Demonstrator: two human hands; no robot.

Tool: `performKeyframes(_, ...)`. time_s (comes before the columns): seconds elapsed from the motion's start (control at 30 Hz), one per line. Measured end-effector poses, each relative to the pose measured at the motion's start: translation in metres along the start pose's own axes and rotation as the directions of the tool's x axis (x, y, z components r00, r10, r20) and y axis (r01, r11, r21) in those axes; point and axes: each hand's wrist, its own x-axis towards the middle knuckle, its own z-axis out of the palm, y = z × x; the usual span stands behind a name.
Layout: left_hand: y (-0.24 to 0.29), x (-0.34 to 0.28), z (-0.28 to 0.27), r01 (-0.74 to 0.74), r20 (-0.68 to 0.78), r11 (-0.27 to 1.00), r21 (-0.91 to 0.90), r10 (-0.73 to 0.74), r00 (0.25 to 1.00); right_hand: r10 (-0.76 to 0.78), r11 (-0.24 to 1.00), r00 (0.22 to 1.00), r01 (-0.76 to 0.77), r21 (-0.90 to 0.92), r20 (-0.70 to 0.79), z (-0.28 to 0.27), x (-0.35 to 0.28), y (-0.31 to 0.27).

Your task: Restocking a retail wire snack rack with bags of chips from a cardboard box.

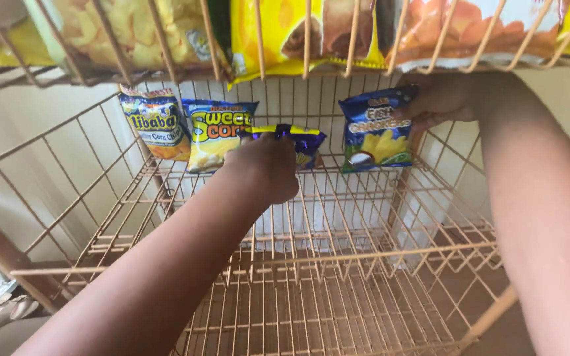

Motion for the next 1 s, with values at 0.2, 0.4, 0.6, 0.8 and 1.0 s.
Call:
performKeyframes(0.2, 0.01, 0.043, -0.017, -0.002, -0.089, 0.998, 0.07, 0.008, 0.996, -0.111, 0.978, 0.994, 0.108, 0.18, 0.007, -0.001, 0.074, 0.029)
performKeyframes(0.4, 0.01, 0.085, 0.026, 0.03, -0.093, 0.997, 0.07, -0.023, 0.995, -0.115, 0.696, 0.961, -0.101, -0.711, -0.25, 0.044, 0.069, -0.005)
performKeyframes(0.6, -0.006, 0.087, 0.035, -0.022, -0.198, 0.987, 0.157, 0.053, 0.979, -0.329, 0.435, 0.863, -0.222, -0.873, -0.383, 0.051, 0.046, -0.035)
performKeyframes(0.8, -0.019, 0.078, 0.029, -0.073, -0.157, 0.997, 0.039, 0.078, 0.984, -0.237, 0.636, 0.9, -0.141, -0.759, -0.366, 0.06, 0.034, -0.043)
performKeyframes(1.0, -0.032, 0.086, 0.035, -0.225, -0.29, 0.972, -0.061, 0.199, 0.936, -0.022, 0.756, 0.972, -0.137, -0.64, -0.235, 0.065, 0.024, -0.043)
